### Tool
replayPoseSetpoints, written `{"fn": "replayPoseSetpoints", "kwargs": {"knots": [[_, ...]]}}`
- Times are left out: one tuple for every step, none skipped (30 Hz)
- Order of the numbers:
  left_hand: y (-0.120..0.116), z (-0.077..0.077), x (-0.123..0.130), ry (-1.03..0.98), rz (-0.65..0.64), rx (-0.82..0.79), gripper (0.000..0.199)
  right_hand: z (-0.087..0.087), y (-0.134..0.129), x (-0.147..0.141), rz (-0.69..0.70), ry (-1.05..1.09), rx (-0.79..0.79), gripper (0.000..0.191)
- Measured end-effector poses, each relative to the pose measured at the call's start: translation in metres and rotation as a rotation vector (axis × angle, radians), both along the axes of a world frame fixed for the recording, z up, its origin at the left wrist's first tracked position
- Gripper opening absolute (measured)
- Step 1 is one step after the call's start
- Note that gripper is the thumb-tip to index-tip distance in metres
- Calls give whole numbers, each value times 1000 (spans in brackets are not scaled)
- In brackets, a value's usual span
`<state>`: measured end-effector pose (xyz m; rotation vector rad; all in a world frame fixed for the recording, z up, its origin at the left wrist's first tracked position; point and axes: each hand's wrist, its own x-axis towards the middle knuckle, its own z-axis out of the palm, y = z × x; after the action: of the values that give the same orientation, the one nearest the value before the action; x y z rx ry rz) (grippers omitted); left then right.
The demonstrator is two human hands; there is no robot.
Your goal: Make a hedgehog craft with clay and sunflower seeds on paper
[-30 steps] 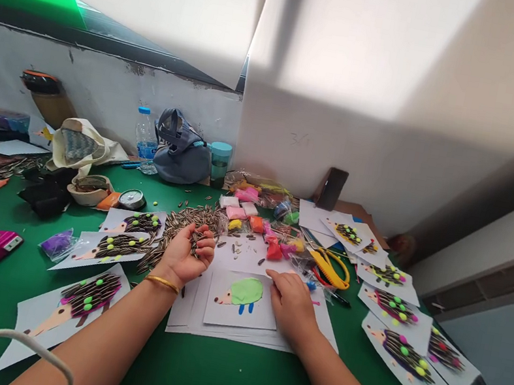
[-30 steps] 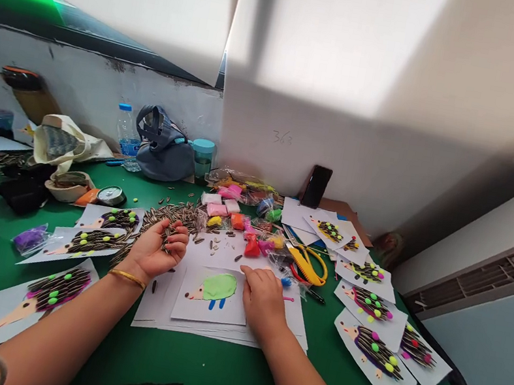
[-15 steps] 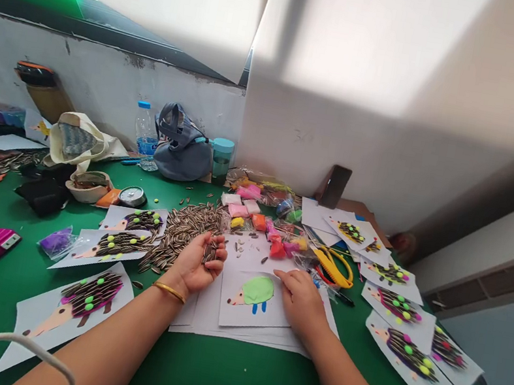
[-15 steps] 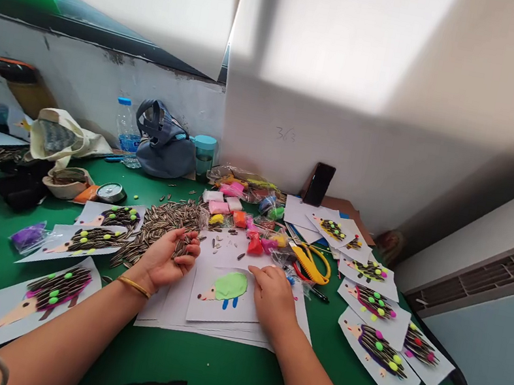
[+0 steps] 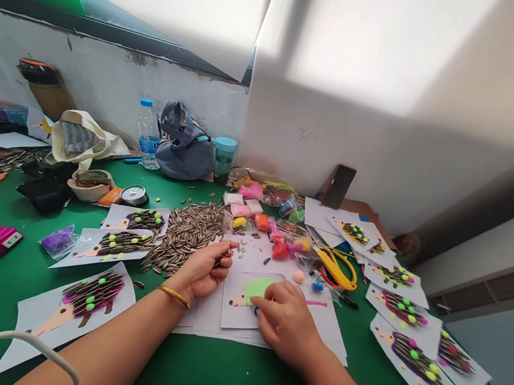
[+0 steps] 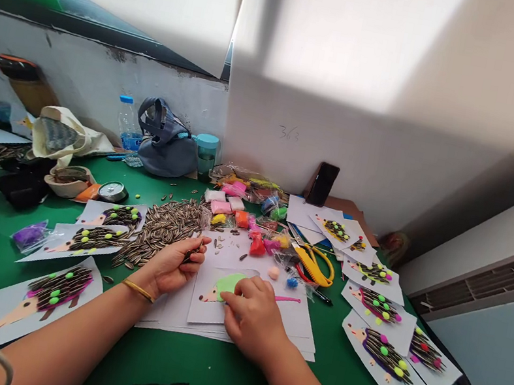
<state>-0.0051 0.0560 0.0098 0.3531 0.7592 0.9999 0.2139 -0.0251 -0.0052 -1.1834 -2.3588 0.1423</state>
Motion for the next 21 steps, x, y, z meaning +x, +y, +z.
{"fn": "replayPoseSetpoints", "kwargs": {"knots": [[0,-2,1,5,-4,-2,11,-2,-3,-3,6,-15,-8,28],[0,-3,2,8,-7,-4,11,-3,-5,-5,9,-29,-14,29],[0,-4,3,13,-12,-5,11,-5,-6,-6,12,-39,-20,29],[0,-5,4,19,-18,-5,11,-6,-7,-7,15,-46,-25,29],[0,-6,5,24,-24,-4,12,-6,-7,-7,16,-46,-29,29],[0,-6,6,29,-31,-2,12,-6,-6,-6,14,-40,-32,29],[-1,-7,7,35,-37,2,12,-6,-6,-6,8,-29,-35,30],[-1,-7,8,39,-43,7,12,-6,-5,-6,-3,-19,-38,32],[-1,-8,9,44,-48,13,12,-6,-4,-5,-15,-14,-41,34],[-1,-9,10,47,-52,19,12,-6,-3,-6,-25,-16,-44,34],[-1,-9,10,50,-55,25,12,-6,-2,-6,-31,-25,-51,34],[-1,-10,11,52,-59,30,12,-6,-2,-6,-34,-35,-58,32],[-1,-10,11,53,-64,34,12,-7,-1,-7,-35,-41,-63,31],[-1,-10,11,53,-74,36,11,-7,0,-7,-36,-34,-66,30],[-1,-10,11,52,-88,37,10,-6,1,-6,-41,-16,-63,30],[-2,-9,11,51,-103,38,10,-5,3,-6,-49,11,-56,31],[-2,-8,12,50,-118,38,9,-3,6,-5,-59,37,-47,32],[-3,-7,12,48,-133,39,9,0,9,-4,-70,63,-39,33],[-4,-6,12,48,-145,40,10,4,13,-3,-79,83,-36,33],[-6,-4,13,49,-158,42,11,9,18,-3,-88,100,-39,32],[-7,-3,13,52,-173,45,13,15,23,-4,-91,123,-51,31]]}}
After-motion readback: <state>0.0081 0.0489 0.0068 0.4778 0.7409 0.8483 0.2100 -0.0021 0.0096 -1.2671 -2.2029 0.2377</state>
